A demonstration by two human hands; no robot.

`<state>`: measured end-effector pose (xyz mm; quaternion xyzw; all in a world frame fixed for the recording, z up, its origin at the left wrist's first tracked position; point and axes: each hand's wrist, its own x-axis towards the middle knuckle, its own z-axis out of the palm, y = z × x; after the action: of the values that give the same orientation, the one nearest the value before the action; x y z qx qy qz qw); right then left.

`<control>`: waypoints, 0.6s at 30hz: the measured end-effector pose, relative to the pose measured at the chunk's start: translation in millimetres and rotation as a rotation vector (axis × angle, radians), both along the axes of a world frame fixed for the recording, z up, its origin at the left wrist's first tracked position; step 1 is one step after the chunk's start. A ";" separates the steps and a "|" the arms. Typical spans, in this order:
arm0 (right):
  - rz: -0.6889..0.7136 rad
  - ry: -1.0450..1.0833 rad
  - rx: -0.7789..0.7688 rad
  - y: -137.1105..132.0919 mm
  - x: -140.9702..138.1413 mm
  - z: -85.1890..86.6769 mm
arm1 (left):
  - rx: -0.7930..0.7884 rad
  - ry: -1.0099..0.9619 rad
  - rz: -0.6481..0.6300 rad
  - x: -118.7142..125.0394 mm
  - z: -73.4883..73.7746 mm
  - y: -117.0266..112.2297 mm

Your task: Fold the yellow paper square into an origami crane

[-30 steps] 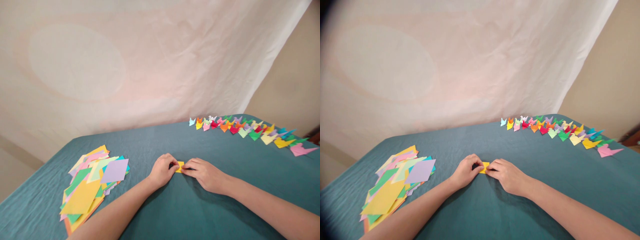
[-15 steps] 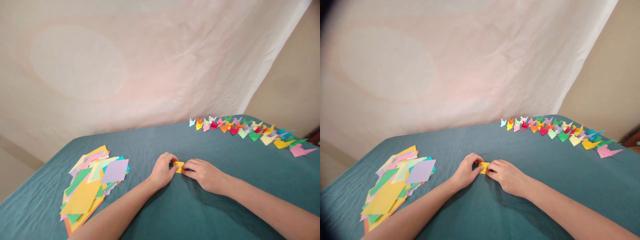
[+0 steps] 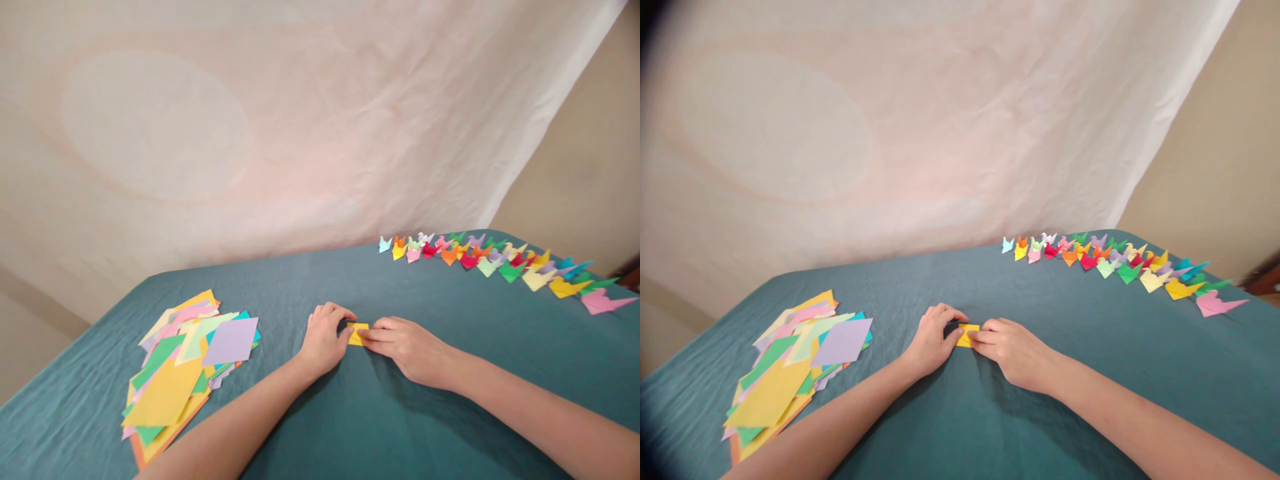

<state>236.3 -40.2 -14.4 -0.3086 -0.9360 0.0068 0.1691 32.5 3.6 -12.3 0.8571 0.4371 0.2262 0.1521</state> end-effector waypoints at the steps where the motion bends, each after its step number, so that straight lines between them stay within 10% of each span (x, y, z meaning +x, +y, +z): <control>1: 0.000 0.000 0.003 -0.2 -0.3 0.7 | 0.002 0.005 0.001 -0.1 0.4 -0.2; 18: -0.036 -0.068 0.005 -1.0 -0.4 1.1 | 0.274 0.254 -0.168 -3.4 13.2 -8.8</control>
<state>235.8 -41.2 -13.3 -0.3249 -0.9356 -0.0090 0.1381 29.1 -5.3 0.9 0.9249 0.3449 0.1602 -0.0036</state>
